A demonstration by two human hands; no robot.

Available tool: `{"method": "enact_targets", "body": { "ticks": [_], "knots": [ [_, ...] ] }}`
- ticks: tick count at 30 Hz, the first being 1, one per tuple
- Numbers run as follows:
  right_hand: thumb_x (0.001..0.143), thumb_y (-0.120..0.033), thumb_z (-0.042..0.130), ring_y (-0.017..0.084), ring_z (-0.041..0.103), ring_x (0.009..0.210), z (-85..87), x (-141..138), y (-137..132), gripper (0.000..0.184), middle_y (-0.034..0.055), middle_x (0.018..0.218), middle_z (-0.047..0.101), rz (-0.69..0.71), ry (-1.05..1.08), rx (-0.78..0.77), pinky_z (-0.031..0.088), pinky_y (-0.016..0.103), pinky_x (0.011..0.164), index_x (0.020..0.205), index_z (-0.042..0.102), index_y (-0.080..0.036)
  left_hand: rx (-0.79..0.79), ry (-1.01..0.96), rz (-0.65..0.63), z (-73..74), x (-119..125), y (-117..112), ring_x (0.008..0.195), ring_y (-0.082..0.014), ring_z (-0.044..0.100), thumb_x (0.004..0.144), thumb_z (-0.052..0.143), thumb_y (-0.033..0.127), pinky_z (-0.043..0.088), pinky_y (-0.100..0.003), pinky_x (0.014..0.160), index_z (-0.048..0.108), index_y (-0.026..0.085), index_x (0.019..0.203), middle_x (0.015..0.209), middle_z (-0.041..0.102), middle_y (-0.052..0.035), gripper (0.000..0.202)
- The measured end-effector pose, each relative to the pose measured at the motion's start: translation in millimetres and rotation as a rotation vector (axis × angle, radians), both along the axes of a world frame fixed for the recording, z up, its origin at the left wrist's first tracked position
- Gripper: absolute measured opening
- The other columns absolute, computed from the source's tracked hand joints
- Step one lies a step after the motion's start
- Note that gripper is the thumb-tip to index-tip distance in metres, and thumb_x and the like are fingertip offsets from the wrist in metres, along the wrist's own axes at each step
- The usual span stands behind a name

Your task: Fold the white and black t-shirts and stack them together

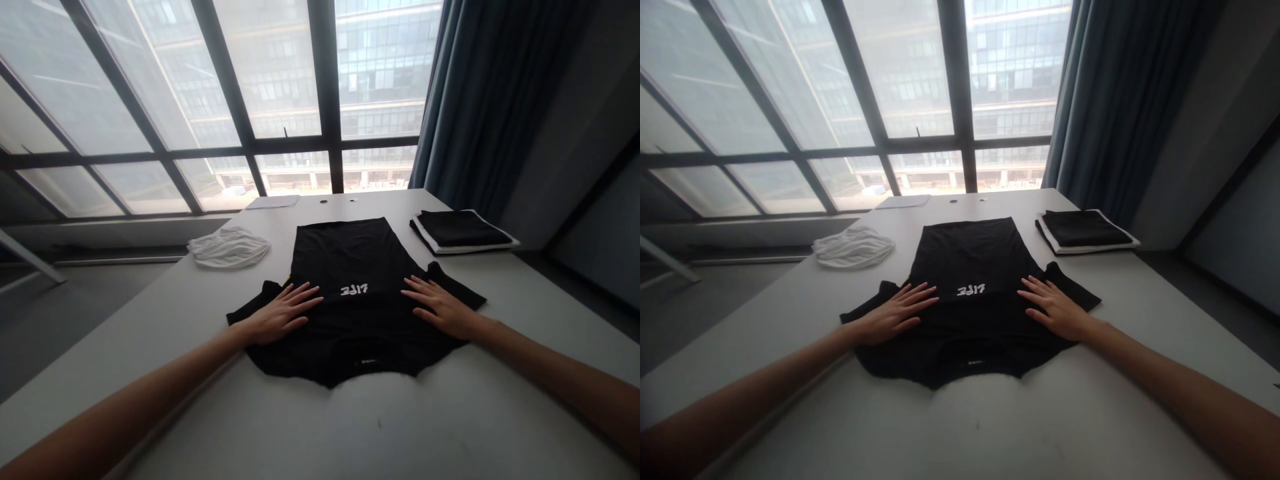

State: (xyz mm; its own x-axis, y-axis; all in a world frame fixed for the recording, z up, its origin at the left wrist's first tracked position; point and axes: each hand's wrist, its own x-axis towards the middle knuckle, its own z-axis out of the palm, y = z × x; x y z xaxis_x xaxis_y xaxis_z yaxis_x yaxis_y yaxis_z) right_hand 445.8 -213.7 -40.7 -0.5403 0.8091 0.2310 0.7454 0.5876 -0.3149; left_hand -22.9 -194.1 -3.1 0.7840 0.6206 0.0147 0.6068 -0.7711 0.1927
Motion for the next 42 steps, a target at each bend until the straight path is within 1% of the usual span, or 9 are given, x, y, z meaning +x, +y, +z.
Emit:
{"method": "enact_targets", "body": {
  "ticks": [5,9,13,19,23,28,31,37,42],
  "knots": [
    [0.095,-0.037,0.059,0.031,0.053,0.129,23.0,-20,-33,0.032,0.0123,0.133,0.062,0.121,0.050,0.164,0.040,0.054,0.109,0.124,0.068,-0.025,-0.009,-0.113,-0.143,13.5,11,-47,0.135,-0.0298,0.046,0.097,0.059,0.048,0.039,-0.043,0.113,0.051,0.032,0.147,0.141,0.055,-0.0105,0.053],
    [0.086,-0.036,0.072,0.024,0.062,0.098,39.6,-37,-58,0.030,0.0096,0.108,0.067,0.405,-0.030,0.037,0.051,0.041,0.088,0.113,0.070,-0.023,-0.030,-0.097,-0.270,12.4,27,-77,0.103,-0.0259,0.061,0.095,0.063,0.050,0.049,-0.040,0.097,0.065,0.028,0.129,0.111,0.066,-0.0108,0.040],
    [0.089,-0.017,0.061,0.020,0.062,0.086,43.5,-47,-70,0.017,0.0058,0.092,0.067,0.416,-0.026,-0.056,0.050,0.036,0.086,0.102,0.071,-0.022,-0.081,-0.156,-0.260,8.9,32,-82,0.092,-0.0228,0.064,0.105,0.044,0.034,0.052,-0.035,0.088,0.070,0.025,0.116,0.097,0.068,-0.0110,0.030],
    [0.093,-0.030,0.062,0.015,0.066,0.077,67.5,-51,-56,0.014,0.0021,0.092,0.071,0.411,0.058,-0.467,0.051,0.025,0.068,0.094,0.073,-0.022,-0.474,-0.147,-0.237,43.1,34,-75,0.087,-0.0206,0.070,0.098,0.059,0.048,0.055,-0.028,0.079,0.071,0.027,0.125,0.100,0.073,-0.0075,0.036],
    [0.099,-0.033,0.051,0.022,0.068,0.100,64.2,-89,8,0.028,0.0060,0.109,0.073,0.212,0.223,-0.225,0.052,0.035,0.093,0.113,0.073,-0.023,-0.252,-0.245,-0.045,44.5,65,-24,0.118,-0.0220,0.064,0.106,0.042,0.045,0.046,-0.032,0.105,0.062,0.028,0.137,0.129,0.067,-0.0064,0.041],
    [0.098,-0.033,0.050,0.031,0.039,0.144,22.1,-145,103,0.049,0.0161,0.153,0.048,-0.006,0.039,-0.037,0.030,0.047,0.119,0.143,0.056,-0.016,0.001,-0.041,0.135,-6.7,95,81,0.152,-0.0304,0.024,0.103,0.043,0.049,0.017,-0.055,0.122,0.037,0.024,0.156,0.163,0.031,-0.0118,0.058],
    [0.101,-0.049,0.042,0.033,0.021,0.152,-0.9,-134,142,0.060,0.0132,0.164,0.028,-0.069,-0.106,-0.112,0.017,0.060,0.120,0.155,0.039,-0.022,-0.039,0.051,0.359,-24.3,66,142,0.154,-0.0347,0.011,0.105,0.031,0.055,0.012,-0.064,0.119,0.030,0.022,0.158,0.167,0.016,-0.0145,0.063],
    [0.103,-0.049,0.035,0.032,0.019,0.153,-11.1,-67,209,0.060,0.0150,0.165,0.027,-0.333,-0.173,-0.130,0.017,0.059,0.121,0.155,0.038,-0.019,0.007,0.095,0.792,-15.7,-1,228,0.152,-0.0401,0.018,0.105,0.027,0.050,0.014,-0.067,0.116,0.032,0.011,0.155,0.163,0.022,-0.0245,0.064],
    [0.104,-0.046,0.034,0.031,0.018,0.153,0.6,-108,258,0.058,0.0174,0.164,0.028,-0.326,-0.128,-0.106,0.017,0.058,0.120,0.153,0.041,-0.015,0.063,0.010,0.550,-25.4,63,261,0.155,-0.0323,0.009,0.106,0.027,0.045,0.008,-0.057,0.121,0.029,0.009,0.156,0.166,0.018,-0.0187,0.062]
  ]
}}
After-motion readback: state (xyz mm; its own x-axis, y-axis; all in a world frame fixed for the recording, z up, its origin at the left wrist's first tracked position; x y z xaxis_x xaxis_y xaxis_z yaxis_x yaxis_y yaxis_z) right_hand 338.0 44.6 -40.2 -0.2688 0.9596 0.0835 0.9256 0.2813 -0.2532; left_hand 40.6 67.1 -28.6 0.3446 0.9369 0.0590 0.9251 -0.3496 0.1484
